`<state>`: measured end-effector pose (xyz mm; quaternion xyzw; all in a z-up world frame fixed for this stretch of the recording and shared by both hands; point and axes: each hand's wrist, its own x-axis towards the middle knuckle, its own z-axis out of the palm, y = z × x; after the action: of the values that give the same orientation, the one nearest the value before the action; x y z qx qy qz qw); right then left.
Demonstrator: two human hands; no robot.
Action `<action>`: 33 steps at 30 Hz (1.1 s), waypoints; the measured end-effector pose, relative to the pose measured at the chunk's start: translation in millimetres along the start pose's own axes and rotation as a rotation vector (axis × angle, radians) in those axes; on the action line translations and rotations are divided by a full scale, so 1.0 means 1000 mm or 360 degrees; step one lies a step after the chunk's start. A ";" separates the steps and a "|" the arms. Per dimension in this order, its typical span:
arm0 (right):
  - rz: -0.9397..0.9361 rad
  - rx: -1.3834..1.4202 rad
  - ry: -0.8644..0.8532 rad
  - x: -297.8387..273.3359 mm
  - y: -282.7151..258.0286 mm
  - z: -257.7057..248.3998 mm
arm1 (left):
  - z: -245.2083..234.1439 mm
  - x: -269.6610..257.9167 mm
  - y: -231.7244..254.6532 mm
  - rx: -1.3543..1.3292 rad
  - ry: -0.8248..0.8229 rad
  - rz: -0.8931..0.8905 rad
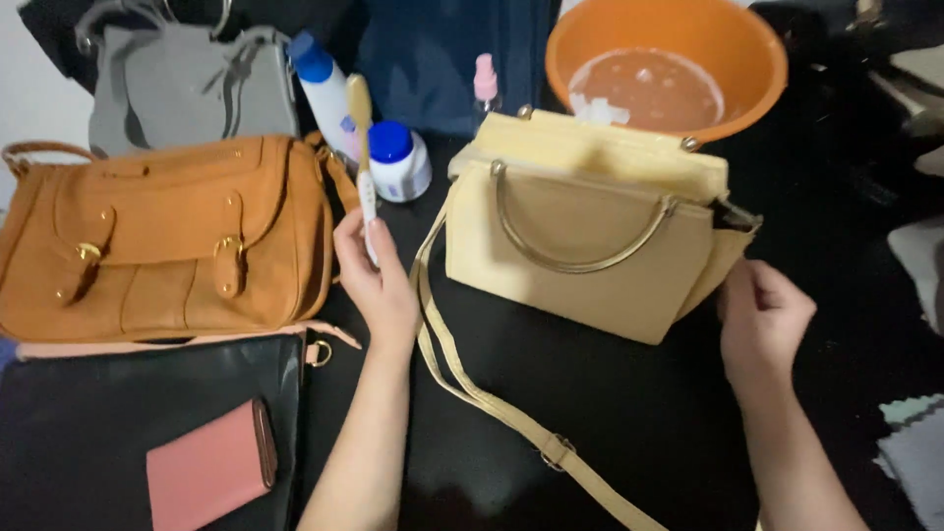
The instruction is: Cleaning a cream-colored leather handbag using a toothbrush and soapy water at a workspace.
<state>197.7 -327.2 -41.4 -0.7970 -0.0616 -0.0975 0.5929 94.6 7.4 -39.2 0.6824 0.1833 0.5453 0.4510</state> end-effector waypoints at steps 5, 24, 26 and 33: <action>-0.0298 0.0146 -0.0055 -0.004 0.003 0.000 | 0.001 0.001 0.005 -0.0061 -0.0085 0.0033; -0.0207 0.0159 -0.0004 -0.002 0.005 0.003 | 0.002 -0.004 0.015 -0.0099 -0.0135 -0.0015; -0.0191 0.0150 -0.0008 0.000 0.009 0.001 | 0.003 -0.004 0.016 -0.0096 -0.0138 0.0008; -0.0204 0.0204 -0.0017 -0.001 0.018 -0.004 | 0.004 -0.008 0.014 -0.0094 -0.0203 -0.0008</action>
<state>200.0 -336.0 -57.6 -0.7523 -0.1217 -0.1269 0.6349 92.1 -7.7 -32.7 0.7018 0.1398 0.5048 0.4829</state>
